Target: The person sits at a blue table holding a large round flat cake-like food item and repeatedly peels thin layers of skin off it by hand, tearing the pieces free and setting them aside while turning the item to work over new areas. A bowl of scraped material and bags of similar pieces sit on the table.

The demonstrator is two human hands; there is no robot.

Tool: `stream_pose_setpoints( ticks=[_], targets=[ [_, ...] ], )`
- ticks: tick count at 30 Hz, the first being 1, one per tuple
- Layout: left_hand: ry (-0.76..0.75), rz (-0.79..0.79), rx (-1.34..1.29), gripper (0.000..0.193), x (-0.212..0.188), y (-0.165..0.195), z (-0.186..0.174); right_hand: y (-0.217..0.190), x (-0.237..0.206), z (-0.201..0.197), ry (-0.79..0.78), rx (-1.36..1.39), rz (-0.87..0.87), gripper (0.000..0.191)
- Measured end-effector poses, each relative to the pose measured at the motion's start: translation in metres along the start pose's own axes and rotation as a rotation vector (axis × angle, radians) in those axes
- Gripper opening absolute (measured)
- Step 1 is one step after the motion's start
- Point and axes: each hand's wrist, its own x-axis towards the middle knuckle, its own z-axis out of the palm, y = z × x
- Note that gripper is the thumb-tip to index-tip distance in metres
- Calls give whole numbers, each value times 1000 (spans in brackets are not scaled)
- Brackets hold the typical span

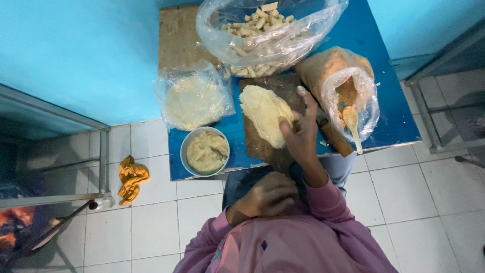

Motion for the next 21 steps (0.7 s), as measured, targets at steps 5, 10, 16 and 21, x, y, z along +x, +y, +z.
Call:
stream_pose_setpoints(
  ticks=[5,10,16,21],
  targets=[
    [649,-272,-174,47,14,6,-10,14,-30,0,119,220,28,79],
    [565,-397,-446,71,29,-8,-15,-7,-62,1,95,-570,-465,83],
    [704,-490,-1008,65,4,-38,16,-54,-53,-8,-327,-17,-395,90],
    [686,-457,-1091,65,-5,-46,22,-55,-51,-6,-328,52,-308,89]
  ],
)
